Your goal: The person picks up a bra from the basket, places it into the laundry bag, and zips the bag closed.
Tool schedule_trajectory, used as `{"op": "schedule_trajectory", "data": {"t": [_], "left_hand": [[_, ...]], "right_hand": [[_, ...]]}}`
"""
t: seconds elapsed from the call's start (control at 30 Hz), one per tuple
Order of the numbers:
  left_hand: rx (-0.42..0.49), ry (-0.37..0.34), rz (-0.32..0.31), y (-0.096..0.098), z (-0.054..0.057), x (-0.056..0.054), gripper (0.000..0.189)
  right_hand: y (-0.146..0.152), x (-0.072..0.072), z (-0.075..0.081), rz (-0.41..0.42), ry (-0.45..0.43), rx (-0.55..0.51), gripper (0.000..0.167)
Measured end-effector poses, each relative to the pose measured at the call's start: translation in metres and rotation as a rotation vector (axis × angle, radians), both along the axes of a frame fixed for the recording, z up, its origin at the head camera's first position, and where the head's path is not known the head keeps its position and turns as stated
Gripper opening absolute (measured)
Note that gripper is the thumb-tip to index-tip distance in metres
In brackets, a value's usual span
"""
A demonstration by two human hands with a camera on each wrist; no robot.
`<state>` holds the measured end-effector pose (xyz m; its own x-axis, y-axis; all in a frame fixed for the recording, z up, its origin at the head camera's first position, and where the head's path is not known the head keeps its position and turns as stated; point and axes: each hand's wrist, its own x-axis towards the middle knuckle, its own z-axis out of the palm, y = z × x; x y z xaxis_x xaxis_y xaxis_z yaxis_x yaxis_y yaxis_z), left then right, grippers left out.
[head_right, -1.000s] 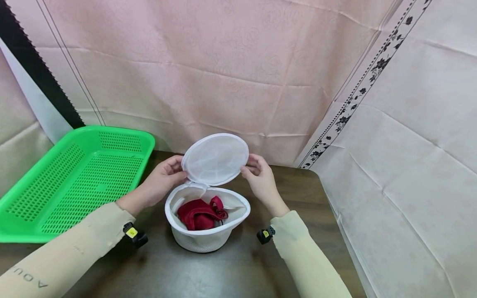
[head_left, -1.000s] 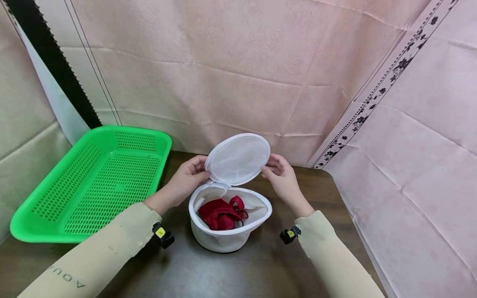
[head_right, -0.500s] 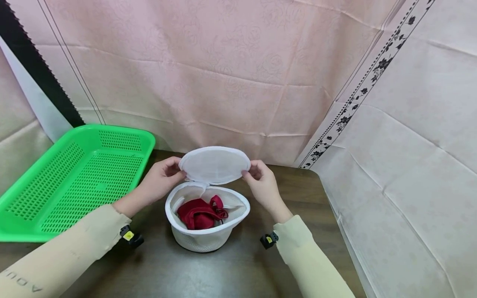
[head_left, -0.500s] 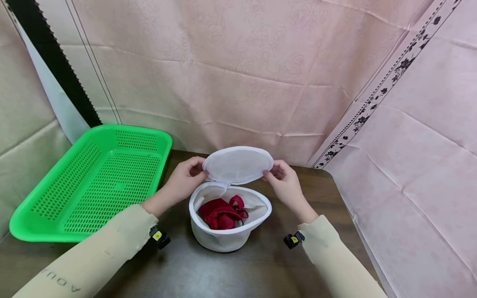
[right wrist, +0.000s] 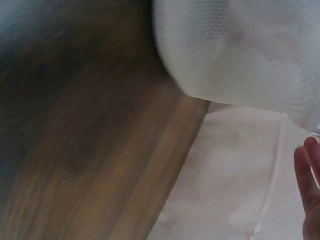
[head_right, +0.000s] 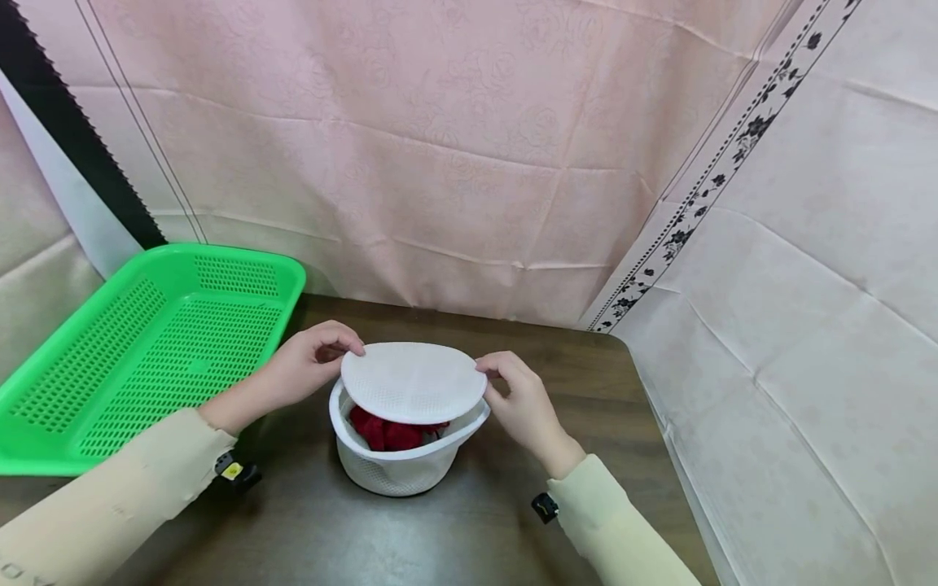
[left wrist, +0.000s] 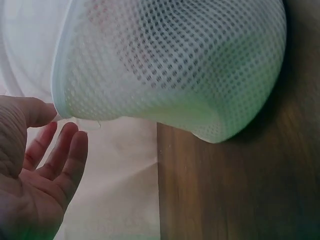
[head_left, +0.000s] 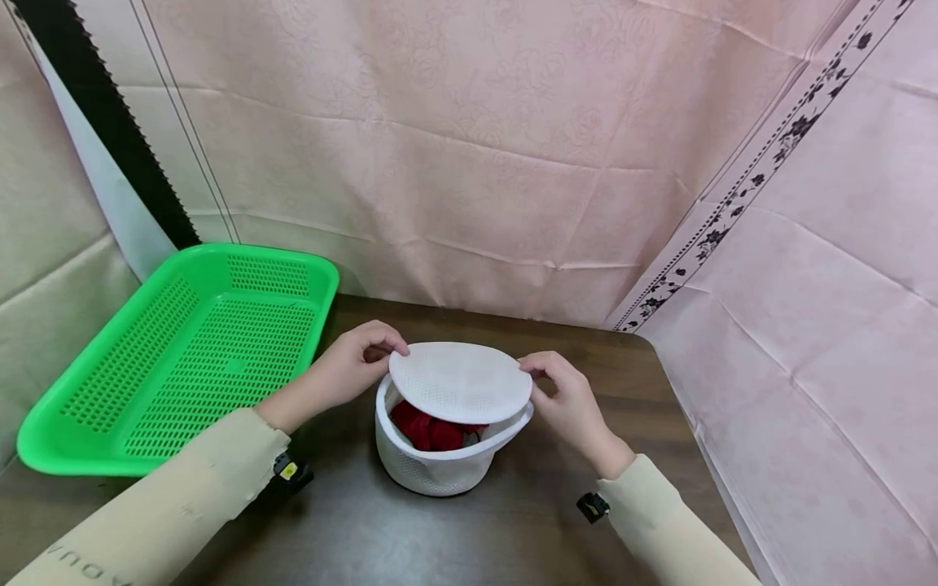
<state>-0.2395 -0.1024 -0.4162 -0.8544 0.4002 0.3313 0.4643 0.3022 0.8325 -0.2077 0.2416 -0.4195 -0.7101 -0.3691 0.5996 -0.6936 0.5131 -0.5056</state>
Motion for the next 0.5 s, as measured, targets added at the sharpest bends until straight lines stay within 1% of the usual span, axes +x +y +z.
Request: {"op": "schedule_trajectory", "data": {"t": [0.1,0.23,0.37,0.5], "left_hand": [[-0.025,-0.006,-0.011,-0.003,-0.001,0.000,0.019],[-0.062,0.004,-0.024,-0.006,-0.002,0.001,0.022],[-0.081,0.018,-0.040,-0.007,-0.004,0.002,0.023],[-0.102,0.031,-0.040,-0.008,-0.004,0.003,0.026]], "right_hand": [[0.001,0.003,-0.005,0.016,0.046,0.056,0.026],[0.002,0.006,-0.009,0.029,0.073,0.129,0.024],[0.003,0.008,-0.012,0.023,0.101,0.201,0.024],[0.004,0.008,-0.013,0.015,0.127,0.243,0.025]]}}
